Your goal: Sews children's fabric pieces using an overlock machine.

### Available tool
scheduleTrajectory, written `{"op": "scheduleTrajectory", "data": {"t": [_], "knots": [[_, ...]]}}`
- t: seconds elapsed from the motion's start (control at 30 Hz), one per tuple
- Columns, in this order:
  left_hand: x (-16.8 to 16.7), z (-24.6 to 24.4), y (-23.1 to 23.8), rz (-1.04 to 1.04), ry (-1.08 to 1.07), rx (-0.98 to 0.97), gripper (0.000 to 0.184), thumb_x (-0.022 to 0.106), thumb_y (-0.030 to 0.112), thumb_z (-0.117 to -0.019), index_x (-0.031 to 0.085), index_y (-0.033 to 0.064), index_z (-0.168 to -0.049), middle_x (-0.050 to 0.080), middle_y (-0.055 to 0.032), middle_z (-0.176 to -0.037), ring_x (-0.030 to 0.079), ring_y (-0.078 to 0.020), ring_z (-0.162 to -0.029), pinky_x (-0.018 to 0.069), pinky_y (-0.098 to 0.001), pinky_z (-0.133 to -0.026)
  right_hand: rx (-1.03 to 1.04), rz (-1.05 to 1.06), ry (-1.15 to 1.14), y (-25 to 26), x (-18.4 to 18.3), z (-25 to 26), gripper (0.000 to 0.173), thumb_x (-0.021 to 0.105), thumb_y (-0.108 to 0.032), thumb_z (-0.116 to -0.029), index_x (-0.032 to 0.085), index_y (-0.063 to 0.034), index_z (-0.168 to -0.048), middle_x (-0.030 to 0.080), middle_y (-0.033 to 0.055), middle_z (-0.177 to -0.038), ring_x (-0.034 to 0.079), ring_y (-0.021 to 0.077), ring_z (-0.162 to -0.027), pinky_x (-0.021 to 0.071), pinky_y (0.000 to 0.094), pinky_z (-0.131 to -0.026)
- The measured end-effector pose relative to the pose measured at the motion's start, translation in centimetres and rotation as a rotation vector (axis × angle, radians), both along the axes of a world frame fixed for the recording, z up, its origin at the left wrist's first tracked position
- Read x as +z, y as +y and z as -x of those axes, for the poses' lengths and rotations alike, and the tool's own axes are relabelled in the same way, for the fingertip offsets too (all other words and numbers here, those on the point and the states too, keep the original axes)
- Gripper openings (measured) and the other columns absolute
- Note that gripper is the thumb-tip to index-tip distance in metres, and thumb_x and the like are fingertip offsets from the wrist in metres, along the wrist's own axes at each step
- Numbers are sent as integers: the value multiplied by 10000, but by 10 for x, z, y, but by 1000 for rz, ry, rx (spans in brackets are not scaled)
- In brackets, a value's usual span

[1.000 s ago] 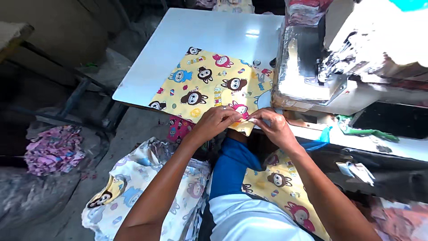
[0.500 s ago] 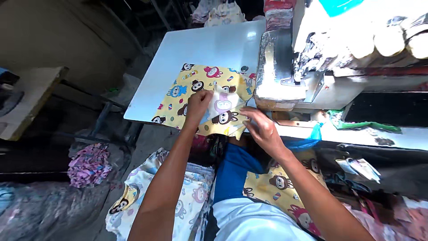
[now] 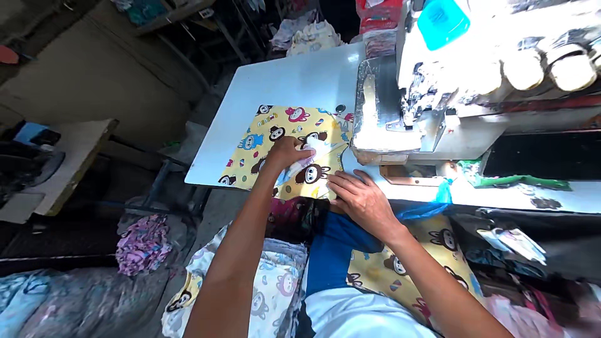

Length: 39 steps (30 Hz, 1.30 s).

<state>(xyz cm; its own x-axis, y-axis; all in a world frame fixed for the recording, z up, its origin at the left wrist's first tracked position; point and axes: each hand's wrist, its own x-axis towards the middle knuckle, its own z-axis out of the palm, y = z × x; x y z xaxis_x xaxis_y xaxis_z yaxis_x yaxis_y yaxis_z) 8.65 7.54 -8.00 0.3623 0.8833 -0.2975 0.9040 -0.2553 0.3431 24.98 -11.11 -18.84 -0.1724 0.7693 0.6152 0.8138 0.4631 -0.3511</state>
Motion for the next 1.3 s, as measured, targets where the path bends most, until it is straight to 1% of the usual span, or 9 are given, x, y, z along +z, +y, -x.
{"op": "scheduleTrajectory", "data": {"t": [0.07, 0.2, 0.37, 0.5, 0.7, 0.87, 1.0, 1.17, 1.3], "knots": [[4, 1, 11, 54, 1, -57, 493, 676, 356, -998, 668, -118, -1133, 656, -320, -1088, 624, -446, -1057, 449, -632, -964, -3, -7, 2, 0, 0, 0, 330, 555, -328, -1051, 727, -110, -1231, 667, 25, -1368, 579, 195, -1334, 414, 487, -1147], [-12, 27, 29, -36, -593, 415, 575, 473, 423, -1077, 516, -61, -1386, 604, -250, -1285, 594, -318, -1185, 480, -518, -1022, -6, 0, 1, 1, -1, 1, 326, 556, -324, -1051, 724, -121, -1242, 664, 22, -1374, 577, 198, -1337, 408, 485, -1154], [-27, 57, 31, 33, -695, 457, 856, 693, 377, -965, 214, 83, -1612, 463, -286, -1490, 524, -404, -1318, 463, -599, -1046, -8, 1, 1, 1, 0, 1, 325, 550, -338, -1052, 726, -152, -1253, 668, 8, -1371, 579, 191, -1335, 417, 482, -1149], [-28, 79, 36, 67, -877, 464, 403, 484, 124, -1070, 491, 117, -1473, 611, -132, -1341, 642, -214, -1132, 538, -443, -949, -27, 83, -34, 2, 6, 4, 406, 501, -437, -1059, 707, -190, -1307, 619, 0, -1442, 523, 203, -1395, 361, 529, -1179], [-8, 124, 49, -230, -1102, 705, 510, 475, 155, -1057, 378, 39, -1544, 505, -163, -1471, 556, -228, -1264, 492, -414, -1027, -31, 127, -114, 3, 4, 4, 575, 406, -596, -1042, 611, -232, -1436, 492, 11, -1570, 393, 230, -1493, 241, 593, -1221], [72, 139, 33, -644, -744, 247, 668, 568, 160, -1009, 288, -18, -1590, 319, -204, -1635, 362, -210, -1490, 327, -332, -1205, -21, 4, 9, 1, 3, 2, 465, 507, -484, -1044, 677, -179, -1351, 606, 73, -1442, 547, 270, -1358, 406, 511, -1144], [106, 101, -40, -720, -313, -134, 580, 553, 152, -1027, 392, 35, -1571, 463, -320, -1501, 456, -463, -1392, 344, -589, -1150, 128, 88, 611, -21, 19, 10, 311, 598, -160, -1025, 668, 23, -1266, 679, 144, -1235, 674, 189, -1106, 556, 340, -971], [20, 61, -176, -455, -138, -643, 332, 646, 73, -953, 692, 67, -1281, 709, -178, -905, 700, -375, -758, 563, -562, -629, 377, 748, 1445, -66, 25, 27, 577, 605, -307, -1012, 434, -60, -1505, 658, 86, -1324, 668, 190, -1157, 541, 384, -1021], [-36, 59, -250, 150, -208, -847, 311, 653, 217, -999, 700, 84, -1276, 627, -160, -1403, 724, -344, -1057, 591, -520, -830, -83, 798, 1566, -94, 18, 30, 282, 697, -96, -959, 614, -3, -1212, 708, 74, -1024, 687, 120, -945, 582, 313, -866]]}}
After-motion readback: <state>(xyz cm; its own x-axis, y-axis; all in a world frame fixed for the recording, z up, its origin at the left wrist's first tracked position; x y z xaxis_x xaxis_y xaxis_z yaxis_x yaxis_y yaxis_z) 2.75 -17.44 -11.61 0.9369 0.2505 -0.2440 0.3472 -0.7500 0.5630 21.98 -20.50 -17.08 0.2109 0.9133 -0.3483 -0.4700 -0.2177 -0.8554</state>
